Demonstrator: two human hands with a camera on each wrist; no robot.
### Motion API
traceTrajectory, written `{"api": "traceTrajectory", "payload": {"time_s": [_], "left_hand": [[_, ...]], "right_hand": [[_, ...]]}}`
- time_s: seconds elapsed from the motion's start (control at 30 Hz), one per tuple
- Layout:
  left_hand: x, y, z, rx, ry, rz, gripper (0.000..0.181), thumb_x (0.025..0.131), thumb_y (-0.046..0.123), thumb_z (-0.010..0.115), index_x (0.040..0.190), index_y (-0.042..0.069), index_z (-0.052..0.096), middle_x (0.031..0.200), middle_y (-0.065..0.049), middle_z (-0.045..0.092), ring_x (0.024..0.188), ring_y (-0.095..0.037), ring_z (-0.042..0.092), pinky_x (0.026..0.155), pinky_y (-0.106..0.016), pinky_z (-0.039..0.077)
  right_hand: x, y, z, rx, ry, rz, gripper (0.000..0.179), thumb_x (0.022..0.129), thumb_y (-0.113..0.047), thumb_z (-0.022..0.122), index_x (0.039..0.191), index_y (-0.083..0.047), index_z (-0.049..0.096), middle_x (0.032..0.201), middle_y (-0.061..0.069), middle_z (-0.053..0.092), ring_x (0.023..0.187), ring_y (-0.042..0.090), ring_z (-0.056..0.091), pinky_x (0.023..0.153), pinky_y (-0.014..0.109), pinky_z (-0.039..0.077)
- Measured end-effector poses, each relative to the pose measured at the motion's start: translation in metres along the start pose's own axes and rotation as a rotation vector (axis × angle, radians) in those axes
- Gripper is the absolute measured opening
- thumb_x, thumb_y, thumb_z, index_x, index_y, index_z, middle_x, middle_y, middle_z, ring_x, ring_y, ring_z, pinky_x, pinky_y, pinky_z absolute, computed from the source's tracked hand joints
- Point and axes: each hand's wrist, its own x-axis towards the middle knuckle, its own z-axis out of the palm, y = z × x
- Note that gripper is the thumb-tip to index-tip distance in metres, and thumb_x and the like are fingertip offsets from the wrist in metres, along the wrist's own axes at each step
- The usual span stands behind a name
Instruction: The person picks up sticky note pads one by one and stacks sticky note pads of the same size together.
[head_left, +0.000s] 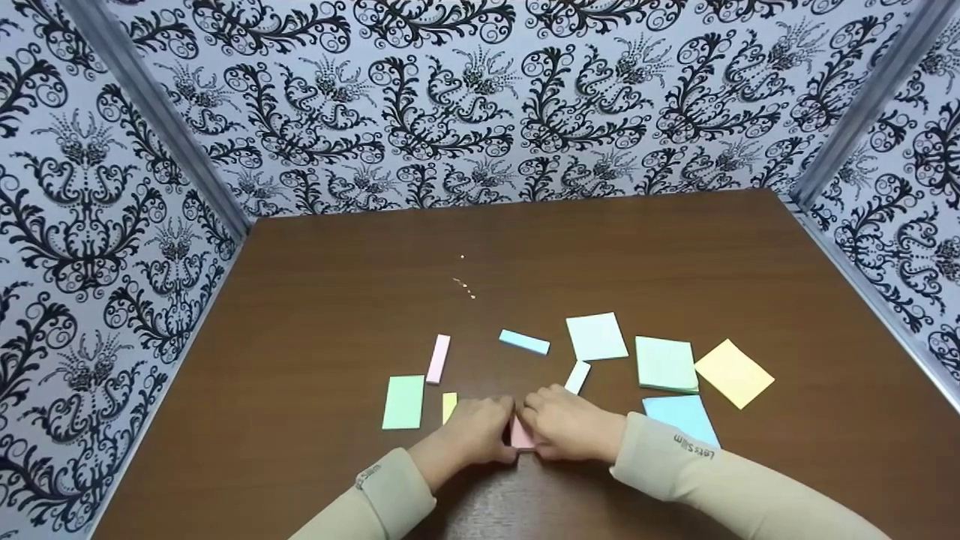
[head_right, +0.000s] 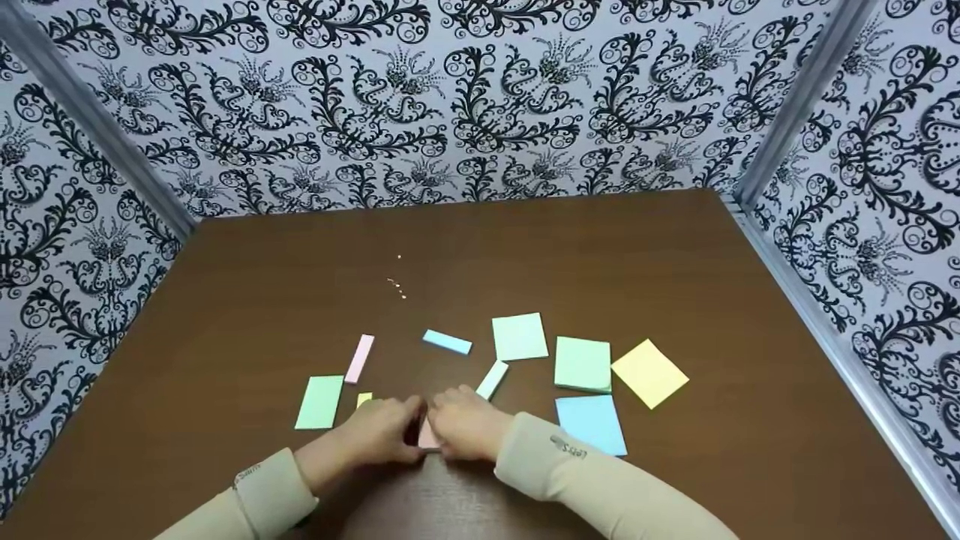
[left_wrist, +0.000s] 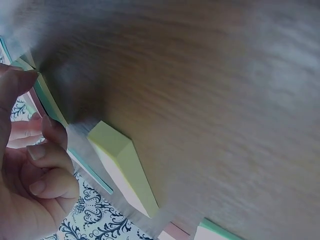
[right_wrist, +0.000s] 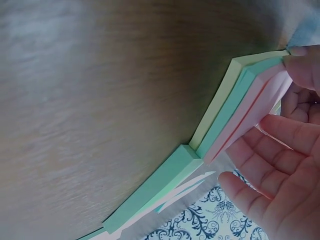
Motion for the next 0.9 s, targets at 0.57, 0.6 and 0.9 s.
{"api": "traceTrajectory", "payload": {"time_s": [0.57,0.6,0.9], "left_hand": [[-0.001,0.003,-0.002,0.086,0.036,-0.011,0.042,0.066,0.038,0.073,0.087,0.009,0.052,0.074,-0.002,0.056,0.065,-0.016,0.056,0.057,-0.031,0.046],[-0.002,0.003,-0.002,0.097,0.038,-0.010,0.043,0.066,0.039,0.073,0.088,0.008,0.052,0.075,-0.003,0.057,0.066,-0.017,0.057,0.057,-0.031,0.047],[-0.005,0.005,0.000,0.115,0.111,0.032,0.043,0.065,0.037,0.074,0.089,0.008,0.053,0.080,-0.003,0.057,0.070,-0.017,0.060,0.058,-0.031,0.049]], "right_hand": [[0.016,0.023,-0.022,-0.031,0.100,0.008,0.007,0.077,-0.012,0.064,0.079,-0.005,0.063,0.072,0.003,0.056,0.066,0.018,0.053,0.064,0.031,0.044],[0.022,0.025,-0.024,-0.032,0.111,-0.006,0.006,0.077,-0.010,0.064,0.079,-0.005,0.063,0.073,0.003,0.056,0.066,0.018,0.054,0.063,0.030,0.044],[0.089,0.029,-0.038,0.055,-0.059,-0.227,0.035,0.086,-0.003,0.054,0.116,-0.019,0.062,0.120,-0.004,0.059,0.112,0.020,0.052,0.093,0.038,0.040]]}}
